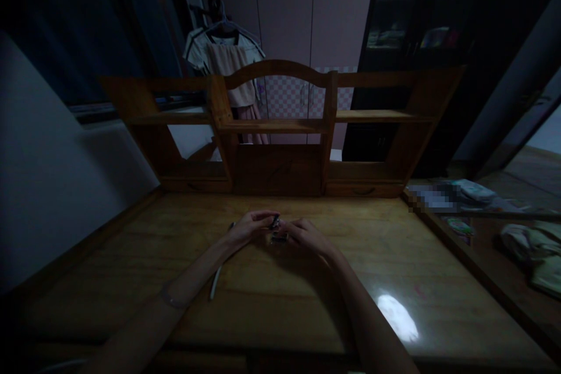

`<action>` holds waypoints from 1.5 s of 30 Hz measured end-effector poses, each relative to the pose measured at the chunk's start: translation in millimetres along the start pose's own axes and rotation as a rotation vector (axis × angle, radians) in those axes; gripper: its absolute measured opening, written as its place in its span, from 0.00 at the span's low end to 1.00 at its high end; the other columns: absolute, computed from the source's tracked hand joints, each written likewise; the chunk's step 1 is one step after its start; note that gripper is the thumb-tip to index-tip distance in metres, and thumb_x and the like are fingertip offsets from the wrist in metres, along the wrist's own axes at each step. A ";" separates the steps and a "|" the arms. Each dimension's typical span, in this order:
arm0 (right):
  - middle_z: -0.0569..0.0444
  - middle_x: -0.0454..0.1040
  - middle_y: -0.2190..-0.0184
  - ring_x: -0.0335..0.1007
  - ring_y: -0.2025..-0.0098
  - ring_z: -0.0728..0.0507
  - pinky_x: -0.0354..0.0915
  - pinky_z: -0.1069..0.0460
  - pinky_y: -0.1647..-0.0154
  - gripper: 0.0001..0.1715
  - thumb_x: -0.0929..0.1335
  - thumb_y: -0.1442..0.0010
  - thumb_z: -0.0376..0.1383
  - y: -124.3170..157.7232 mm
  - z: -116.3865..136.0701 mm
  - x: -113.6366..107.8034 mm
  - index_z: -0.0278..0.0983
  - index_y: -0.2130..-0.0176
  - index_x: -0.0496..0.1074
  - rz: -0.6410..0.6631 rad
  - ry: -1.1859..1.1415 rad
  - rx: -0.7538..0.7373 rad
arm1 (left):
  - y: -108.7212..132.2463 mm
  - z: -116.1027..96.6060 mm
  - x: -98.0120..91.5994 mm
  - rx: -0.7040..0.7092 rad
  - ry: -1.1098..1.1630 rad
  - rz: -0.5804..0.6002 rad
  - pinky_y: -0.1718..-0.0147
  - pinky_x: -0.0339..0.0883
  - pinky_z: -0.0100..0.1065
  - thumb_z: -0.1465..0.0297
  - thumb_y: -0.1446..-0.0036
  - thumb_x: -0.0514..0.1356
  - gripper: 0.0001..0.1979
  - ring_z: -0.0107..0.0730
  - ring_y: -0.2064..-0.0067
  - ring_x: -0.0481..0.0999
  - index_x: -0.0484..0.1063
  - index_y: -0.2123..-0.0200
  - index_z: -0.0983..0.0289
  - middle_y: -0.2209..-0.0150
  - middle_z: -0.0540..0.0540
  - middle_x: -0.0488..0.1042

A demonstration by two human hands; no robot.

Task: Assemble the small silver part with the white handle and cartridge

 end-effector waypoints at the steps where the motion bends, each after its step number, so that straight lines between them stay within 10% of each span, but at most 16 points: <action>1: 0.59 0.57 0.84 0.50 0.83 0.53 0.46 0.57 0.84 0.33 0.57 0.39 0.56 0.5 1.2 -0.2 0.31 0.63 0.73 0.004 -0.007 0.000 | -0.1 0.1 0.0 0.002 0.010 0.001 0.57 0.66 0.36 0.64 0.56 0.68 0.23 0.36 0.59 0.74 0.73 0.55 0.67 0.59 0.60 0.75; 45: 0.59 0.56 0.81 0.49 0.79 0.52 0.45 0.56 0.80 0.25 0.61 0.40 0.51 -4.6 -6.2 3.8 0.33 0.76 0.61 -0.056 -0.059 -0.081 | 2.8 -0.5 0.0 0.047 0.028 -0.045 0.61 0.68 0.35 0.67 0.56 0.68 0.19 0.33 0.62 0.74 0.75 0.58 0.67 0.62 0.58 0.76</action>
Point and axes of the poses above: each hand's wrist, its own y-axis away from the middle knuckle, its own x-axis out of the palm, z = x × y, the point moved 1 cm from there along -y, towards the middle knuckle
